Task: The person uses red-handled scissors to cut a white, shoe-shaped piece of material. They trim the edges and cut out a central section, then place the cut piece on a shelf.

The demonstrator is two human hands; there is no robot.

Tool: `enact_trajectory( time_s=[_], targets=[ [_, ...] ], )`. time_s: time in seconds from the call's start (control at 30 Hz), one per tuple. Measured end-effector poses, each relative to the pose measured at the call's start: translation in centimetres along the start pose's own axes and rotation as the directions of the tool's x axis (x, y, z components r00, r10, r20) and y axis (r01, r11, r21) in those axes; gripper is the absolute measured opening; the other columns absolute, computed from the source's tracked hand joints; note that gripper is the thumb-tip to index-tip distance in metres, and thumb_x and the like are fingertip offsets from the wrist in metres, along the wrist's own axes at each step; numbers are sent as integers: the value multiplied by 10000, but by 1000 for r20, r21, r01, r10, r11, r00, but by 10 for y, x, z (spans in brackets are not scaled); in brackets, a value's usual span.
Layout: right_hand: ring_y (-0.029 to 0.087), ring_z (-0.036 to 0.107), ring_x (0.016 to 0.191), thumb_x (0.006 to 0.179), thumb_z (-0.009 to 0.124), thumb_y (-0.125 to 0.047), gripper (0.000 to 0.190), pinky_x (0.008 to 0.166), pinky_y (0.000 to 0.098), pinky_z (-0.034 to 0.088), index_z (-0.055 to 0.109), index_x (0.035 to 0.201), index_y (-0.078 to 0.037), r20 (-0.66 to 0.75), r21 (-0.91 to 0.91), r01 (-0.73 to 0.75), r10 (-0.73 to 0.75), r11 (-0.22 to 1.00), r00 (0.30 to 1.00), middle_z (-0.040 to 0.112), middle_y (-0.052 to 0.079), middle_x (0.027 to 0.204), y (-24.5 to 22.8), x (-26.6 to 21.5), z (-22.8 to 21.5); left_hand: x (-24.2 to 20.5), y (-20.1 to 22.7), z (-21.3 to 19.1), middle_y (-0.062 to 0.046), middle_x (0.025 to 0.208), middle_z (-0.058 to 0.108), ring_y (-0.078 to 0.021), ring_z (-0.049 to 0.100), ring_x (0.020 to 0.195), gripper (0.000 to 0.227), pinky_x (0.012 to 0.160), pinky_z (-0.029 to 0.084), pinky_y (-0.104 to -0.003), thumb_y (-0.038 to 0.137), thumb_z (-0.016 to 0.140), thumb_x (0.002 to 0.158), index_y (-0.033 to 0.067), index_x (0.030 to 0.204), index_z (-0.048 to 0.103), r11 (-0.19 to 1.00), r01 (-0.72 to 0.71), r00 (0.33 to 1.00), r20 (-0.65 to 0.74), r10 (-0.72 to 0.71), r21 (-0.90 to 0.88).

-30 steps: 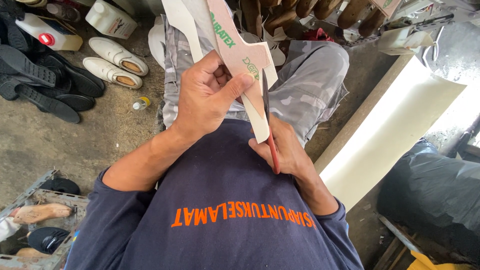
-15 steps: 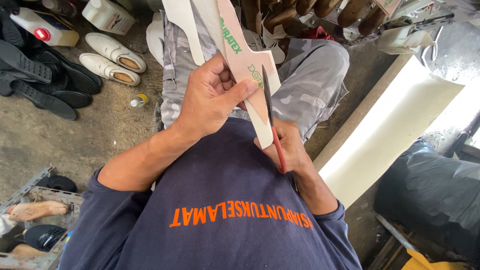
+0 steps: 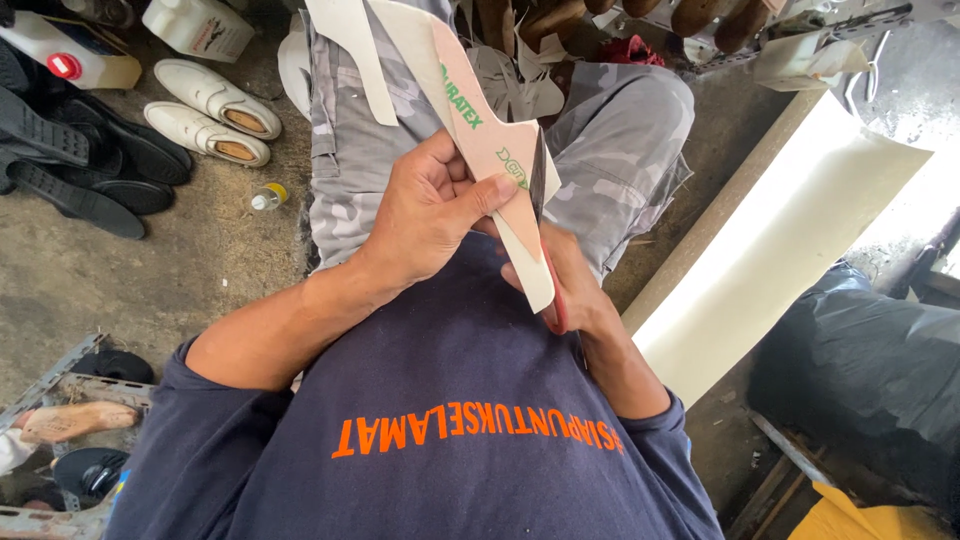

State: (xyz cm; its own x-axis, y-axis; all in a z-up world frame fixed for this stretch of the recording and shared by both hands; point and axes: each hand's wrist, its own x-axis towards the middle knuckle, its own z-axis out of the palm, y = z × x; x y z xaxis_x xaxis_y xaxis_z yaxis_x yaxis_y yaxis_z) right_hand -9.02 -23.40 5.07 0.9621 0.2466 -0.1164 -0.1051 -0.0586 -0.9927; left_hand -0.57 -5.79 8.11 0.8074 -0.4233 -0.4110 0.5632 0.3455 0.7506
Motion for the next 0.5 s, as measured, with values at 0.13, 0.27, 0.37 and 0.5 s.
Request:
enact_trajectory(
  time_s=[0.13, 0.27, 0.37, 0.5],
  targets=[
    [83, 458, 543, 838, 732, -64, 190, 484, 244, 357, 592, 710, -80, -78, 77, -66, 72, 995, 994, 510, 15, 568, 42, -28, 2, -1, -3, 0, -135, 830, 653, -214, 776, 735, 250, 591, 701, -320, 10, 749, 915, -62, 1099, 596, 999, 45, 999, -29, -46, -18],
    [72, 474, 500, 785, 762, -6, 209, 464, 218, 348, 602, 667, -70, -125, 126, -82, 97, 989, 987, 529, 10, 527, 75, -49, 6, -1, -2, 6, -128, 824, 667, -234, 778, 726, 244, 579, 704, -349, 7, 753, 909, -54, 1097, 609, 989, 111, 991, -65, -118, -99],
    [83, 468, 504, 770, 761, -13, 125, 459, 241, 362, 640, 741, 1, -172, 249, -68, 113, 966, 979, 509, 9, 547, 73, -46, 16, -1, -6, 10, -134, 845, 687, -232, 774, 720, 248, 586, 704, -376, 18, 752, 911, -47, 1101, 607, 971, 155, 983, -72, -171, -181],
    [134, 525, 520, 788, 837, -149, 224, 476, 263, 396, 684, 735, 5, -217, 260, -58, 117, 964, 969, 580, 73, 572, 85, -44, 2, 0, -15, 13, -153, 853, 697, -248, 770, 696, 247, 550, 699, -385, 6, 746, 912, -48, 1106, 603, 936, 211, 968, -69, -239, -283]
  ],
)
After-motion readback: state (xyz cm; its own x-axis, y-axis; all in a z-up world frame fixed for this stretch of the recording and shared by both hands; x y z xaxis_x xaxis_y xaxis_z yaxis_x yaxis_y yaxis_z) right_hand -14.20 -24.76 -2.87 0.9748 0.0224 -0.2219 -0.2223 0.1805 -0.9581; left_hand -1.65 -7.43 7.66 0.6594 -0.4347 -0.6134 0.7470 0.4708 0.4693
